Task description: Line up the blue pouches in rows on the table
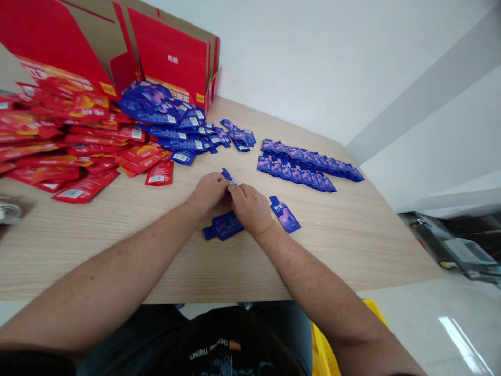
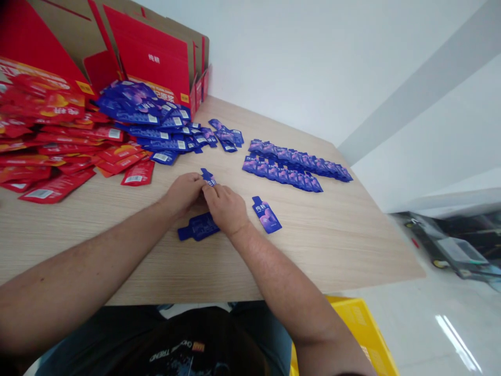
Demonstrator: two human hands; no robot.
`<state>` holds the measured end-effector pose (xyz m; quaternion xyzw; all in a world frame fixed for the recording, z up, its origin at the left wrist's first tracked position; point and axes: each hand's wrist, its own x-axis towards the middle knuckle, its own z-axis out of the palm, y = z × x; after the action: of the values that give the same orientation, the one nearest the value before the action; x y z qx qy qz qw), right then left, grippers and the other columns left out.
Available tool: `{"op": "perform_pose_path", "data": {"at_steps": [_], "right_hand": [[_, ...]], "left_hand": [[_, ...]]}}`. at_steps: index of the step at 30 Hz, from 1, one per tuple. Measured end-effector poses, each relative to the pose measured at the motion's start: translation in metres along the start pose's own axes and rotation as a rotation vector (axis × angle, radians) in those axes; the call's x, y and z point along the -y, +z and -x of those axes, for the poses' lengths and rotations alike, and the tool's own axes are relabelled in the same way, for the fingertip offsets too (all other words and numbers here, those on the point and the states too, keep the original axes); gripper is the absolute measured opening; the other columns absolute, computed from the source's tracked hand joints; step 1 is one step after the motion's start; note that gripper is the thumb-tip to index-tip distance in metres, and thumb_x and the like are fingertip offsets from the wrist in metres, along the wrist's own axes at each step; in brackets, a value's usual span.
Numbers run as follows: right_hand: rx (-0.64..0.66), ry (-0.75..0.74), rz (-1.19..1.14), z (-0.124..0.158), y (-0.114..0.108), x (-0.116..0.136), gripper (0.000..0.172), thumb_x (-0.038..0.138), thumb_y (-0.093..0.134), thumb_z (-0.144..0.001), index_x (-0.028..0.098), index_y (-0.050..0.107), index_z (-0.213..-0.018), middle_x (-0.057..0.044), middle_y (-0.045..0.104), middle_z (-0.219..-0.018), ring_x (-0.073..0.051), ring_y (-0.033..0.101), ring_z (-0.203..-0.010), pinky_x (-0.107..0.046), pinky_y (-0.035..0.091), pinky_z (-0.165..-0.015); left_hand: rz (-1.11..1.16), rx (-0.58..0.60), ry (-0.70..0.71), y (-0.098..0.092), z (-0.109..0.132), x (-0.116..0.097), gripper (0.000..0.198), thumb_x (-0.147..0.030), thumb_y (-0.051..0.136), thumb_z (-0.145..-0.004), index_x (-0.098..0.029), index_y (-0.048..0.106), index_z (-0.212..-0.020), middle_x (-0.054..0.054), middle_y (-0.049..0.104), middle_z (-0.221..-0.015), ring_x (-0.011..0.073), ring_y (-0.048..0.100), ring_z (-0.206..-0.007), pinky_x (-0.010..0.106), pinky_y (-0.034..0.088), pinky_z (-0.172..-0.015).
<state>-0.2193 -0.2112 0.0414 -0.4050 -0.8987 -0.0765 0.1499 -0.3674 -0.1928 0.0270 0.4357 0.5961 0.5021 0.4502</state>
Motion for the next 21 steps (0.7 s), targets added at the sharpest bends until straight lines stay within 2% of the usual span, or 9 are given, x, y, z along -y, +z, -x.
{"op": "perform_pose_path", "data": {"at_steps": [2, 6, 8, 11, 14, 18, 21], "right_hand": [[-0.055, 0.046, -0.074, 0.001, -0.003, -0.003, 0.029, 0.023, 0.049, -0.103, 0.018, 0.066, -0.126, -0.012, 0.07, -0.107, -0.025, 0.062, -0.103, -0.034, 0.05, -0.093], [-0.24, 0.262, -0.238, 0.005, -0.013, -0.025, 0.033, 0.029, 0.058, -0.098, 0.013, 0.066, -0.126, -0.018, 0.064, -0.121, -0.028, 0.059, -0.116, -0.039, 0.049, -0.101], [-0.257, 0.353, -0.341, 0.008, -0.016, -0.04, 0.029, 0.029, 0.059, -0.096, 0.015, 0.068, -0.119, -0.017, 0.066, -0.118, -0.027, 0.06, -0.114, -0.04, 0.049, -0.1], [-0.105, 0.465, -0.592, 0.017, -0.016, -0.056, 0.02, 0.032, 0.055, -0.097, 0.019, 0.07, -0.099, -0.006, 0.07, -0.086, -0.021, 0.065, -0.083, -0.034, 0.052, -0.079], [0.018, 0.576, -0.878, 0.03, -0.014, -0.059, 0.023, 0.04, 0.054, -0.096, 0.021, 0.066, -0.093, 0.004, 0.059, -0.06, -0.014, 0.055, -0.054, -0.026, 0.045, -0.056], [-0.001, 0.676, -1.117, 0.05, -0.016, -0.062, 0.026, 0.048, 0.06, -0.09, 0.022, 0.061, -0.091, 0.007, 0.055, -0.054, -0.011, 0.046, -0.043, -0.022, 0.036, -0.043], [-0.058, 0.759, -1.151, 0.071, -0.027, -0.085, 0.03, 0.051, 0.066, -0.086, 0.022, 0.058, -0.089, 0.006, 0.058, -0.056, -0.011, 0.05, -0.042, -0.022, 0.039, -0.043]], "left_hand": [[0.056, 0.015, 0.009, 0.0, 0.001, -0.002, 0.008, -0.025, 0.062, -0.074, -0.02, 0.056, -0.073, 0.0, 0.062, -0.065, 0.0162, 0.061, -0.059, 0.024, 0.052, -0.051], [0.279, 0.107, 0.089, 0.002, 0.006, -0.011, 0.013, -0.029, 0.06, -0.078, -0.022, 0.049, -0.08, -0.002, 0.062, -0.073, 0.0174, 0.066, -0.065, 0.027, 0.057, -0.05], [0.348, 0.149, 0.122, 0.003, 0.009, -0.015, 0.018, -0.03, 0.061, -0.079, -0.023, 0.045, -0.08, -0.004, 0.06, -0.071, 0.0163, 0.065, -0.062, 0.029, 0.06, -0.05], [0.402, 0.191, 0.126, 0.005, 0.013, -0.017, 0.02, -0.03, 0.062, -0.079, -0.023, 0.043, -0.08, -0.006, 0.056, -0.067, 0.0149, 0.062, -0.056, 0.032, 0.06, -0.05], [0.403, 0.226, 0.113, 0.007, 0.018, -0.018, 0.02, -0.032, 0.063, -0.079, -0.022, 0.045, -0.081, -0.006, 0.058, -0.067, 0.0149, 0.062, -0.056, 0.032, 0.06, -0.052], [0.274, 0.273, 0.123, 0.008, 0.025, -0.018, 0.02, -0.033, 0.065, -0.079, -0.021, 0.05, -0.082, -0.003, 0.063, -0.07, 0.0161, 0.067, -0.061, 0.03, 0.06, -0.055], [0.148, 0.25, 0.161, 0.008, 0.027, -0.018, 0.017, -0.03, 0.064, -0.08, -0.02, 0.055, -0.09, 0.001, 0.071, -0.085, 0.0158, 0.07, -0.065, 0.028, 0.059, -0.056]]}}
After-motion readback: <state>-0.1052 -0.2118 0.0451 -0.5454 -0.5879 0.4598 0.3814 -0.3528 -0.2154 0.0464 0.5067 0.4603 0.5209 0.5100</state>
